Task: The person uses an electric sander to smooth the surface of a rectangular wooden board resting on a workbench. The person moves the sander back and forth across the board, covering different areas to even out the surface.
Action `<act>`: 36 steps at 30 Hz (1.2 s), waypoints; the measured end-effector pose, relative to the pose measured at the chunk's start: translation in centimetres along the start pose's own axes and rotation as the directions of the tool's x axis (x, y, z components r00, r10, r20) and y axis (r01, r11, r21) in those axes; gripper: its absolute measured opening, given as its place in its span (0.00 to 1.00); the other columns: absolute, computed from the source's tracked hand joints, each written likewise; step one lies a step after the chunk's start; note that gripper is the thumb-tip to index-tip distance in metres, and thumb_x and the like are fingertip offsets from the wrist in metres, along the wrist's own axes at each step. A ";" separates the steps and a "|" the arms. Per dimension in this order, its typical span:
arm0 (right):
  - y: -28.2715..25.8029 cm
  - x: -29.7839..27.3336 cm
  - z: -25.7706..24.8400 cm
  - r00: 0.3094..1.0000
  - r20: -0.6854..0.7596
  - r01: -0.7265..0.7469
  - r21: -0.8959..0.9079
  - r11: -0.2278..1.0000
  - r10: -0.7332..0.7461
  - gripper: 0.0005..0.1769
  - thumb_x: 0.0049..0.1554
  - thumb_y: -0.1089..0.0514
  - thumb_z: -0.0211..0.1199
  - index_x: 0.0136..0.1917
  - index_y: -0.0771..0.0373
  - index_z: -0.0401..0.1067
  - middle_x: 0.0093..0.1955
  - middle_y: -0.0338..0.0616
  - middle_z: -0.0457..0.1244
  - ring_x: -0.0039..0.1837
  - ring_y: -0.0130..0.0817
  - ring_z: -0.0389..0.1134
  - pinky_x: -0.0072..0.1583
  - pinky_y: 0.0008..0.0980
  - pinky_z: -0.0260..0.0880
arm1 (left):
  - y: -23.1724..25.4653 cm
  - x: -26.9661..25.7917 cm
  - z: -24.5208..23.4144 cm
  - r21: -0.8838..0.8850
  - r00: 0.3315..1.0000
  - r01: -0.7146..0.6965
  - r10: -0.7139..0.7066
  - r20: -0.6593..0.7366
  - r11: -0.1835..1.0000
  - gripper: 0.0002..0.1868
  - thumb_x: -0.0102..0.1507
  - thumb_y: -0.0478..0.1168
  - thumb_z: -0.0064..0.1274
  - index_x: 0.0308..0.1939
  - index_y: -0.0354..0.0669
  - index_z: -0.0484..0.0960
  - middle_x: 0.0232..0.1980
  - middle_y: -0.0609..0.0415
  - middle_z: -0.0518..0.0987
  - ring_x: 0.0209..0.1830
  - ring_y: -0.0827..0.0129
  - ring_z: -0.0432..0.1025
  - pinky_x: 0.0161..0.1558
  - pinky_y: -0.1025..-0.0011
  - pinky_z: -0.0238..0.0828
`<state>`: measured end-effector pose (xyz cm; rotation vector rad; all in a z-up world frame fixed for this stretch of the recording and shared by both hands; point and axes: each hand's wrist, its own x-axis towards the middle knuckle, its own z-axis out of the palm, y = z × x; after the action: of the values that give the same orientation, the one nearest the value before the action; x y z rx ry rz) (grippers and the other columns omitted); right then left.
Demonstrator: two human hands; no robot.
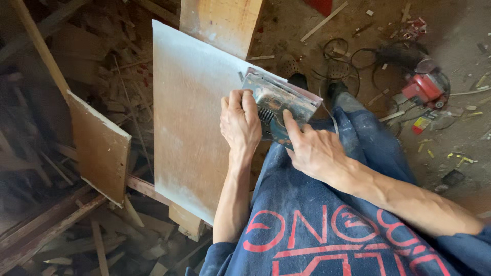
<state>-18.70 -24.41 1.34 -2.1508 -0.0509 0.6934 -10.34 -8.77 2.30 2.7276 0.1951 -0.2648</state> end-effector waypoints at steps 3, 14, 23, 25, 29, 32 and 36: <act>-0.5 1.2 0.4 1.000 0.009 0.021 0.016 1.000 -0.021 0.50 0.50 0.52 0.67 0.79 0.66 0.47 0.44 0.69 0.68 0.39 0.64 0.73 0.39 0.57 0.74 | -1.3 1.4 -0.2 0.048 0.999 -0.026 0.027 -0.035 0.999 0.17 0.70 0.50 0.42 0.48 0.47 0.84 0.47 0.42 0.79 0.45 0.46 0.76 0.47 0.52 0.71; -3.5 4.7 2.3 0.990 0.095 0.092 0.086 0.992 -0.100 0.48 0.52 0.62 0.57 0.80 0.72 0.41 0.45 0.75 0.66 0.41 0.64 0.73 0.42 0.58 0.76 | -5.6 4.0 -2.5 -0.005 0.993 -0.010 0.009 -0.115 1.000 0.16 0.69 0.47 0.43 0.45 0.46 0.85 0.44 0.44 0.82 0.43 0.52 0.78 0.47 0.57 0.73; -1.0 1.7 0.6 0.999 0.026 0.020 0.041 0.999 -0.021 0.49 0.53 0.51 0.64 0.79 0.67 0.45 0.46 0.70 0.67 0.41 0.65 0.73 0.42 0.58 0.75 | -2.0 2.1 -0.5 0.014 0.998 -0.044 0.044 -0.037 0.999 0.17 0.70 0.50 0.41 0.46 0.46 0.83 0.47 0.44 0.81 0.46 0.46 0.76 0.48 0.53 0.71; -0.8 1.6 0.4 1.000 0.019 0.015 0.040 0.999 -0.016 0.50 0.52 0.49 0.65 0.80 0.67 0.46 0.46 0.69 0.67 0.42 0.65 0.73 0.43 0.58 0.75 | -1.3 1.9 -0.8 0.023 0.999 -0.040 0.040 -0.037 0.999 0.17 0.70 0.50 0.41 0.46 0.46 0.83 0.46 0.43 0.80 0.46 0.45 0.75 0.48 0.52 0.71; -0.5 1.1 -0.3 0.997 0.078 -0.010 0.019 1.000 0.008 0.50 0.51 0.51 0.66 0.80 0.62 0.46 0.46 0.67 0.67 0.42 0.65 0.73 0.44 0.59 0.75 | 0.0 1.2 -0.8 0.025 0.999 0.031 -0.030 -0.030 0.999 0.17 0.69 0.51 0.42 0.44 0.46 0.83 0.46 0.43 0.80 0.44 0.44 0.76 0.47 0.51 0.70; 0.1 0.6 -0.4 0.996 0.084 -0.011 0.007 1.000 0.010 0.51 0.50 0.53 0.67 0.80 0.62 0.46 0.46 0.66 0.68 0.42 0.64 0.73 0.45 0.58 0.75 | 0.2 0.6 -0.3 0.000 0.998 0.059 -0.059 -0.022 0.998 0.17 0.69 0.50 0.42 0.44 0.45 0.82 0.45 0.43 0.80 0.44 0.44 0.76 0.46 0.51 0.70; 0.4 0.4 -0.3 0.999 0.050 0.001 0.041 0.999 -0.003 0.50 0.50 0.51 0.67 0.80 0.62 0.47 0.46 0.65 0.68 0.42 0.64 0.73 0.45 0.58 0.75 | -0.2 0.9 -0.2 0.040 1.000 0.017 -0.017 -0.006 0.999 0.17 0.70 0.50 0.42 0.44 0.43 0.82 0.46 0.41 0.80 0.44 0.42 0.75 0.46 0.50 0.69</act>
<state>-18.27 -24.79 1.03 -2.0942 -0.0651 0.7414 -9.49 -8.39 2.18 2.7678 0.2170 -0.2690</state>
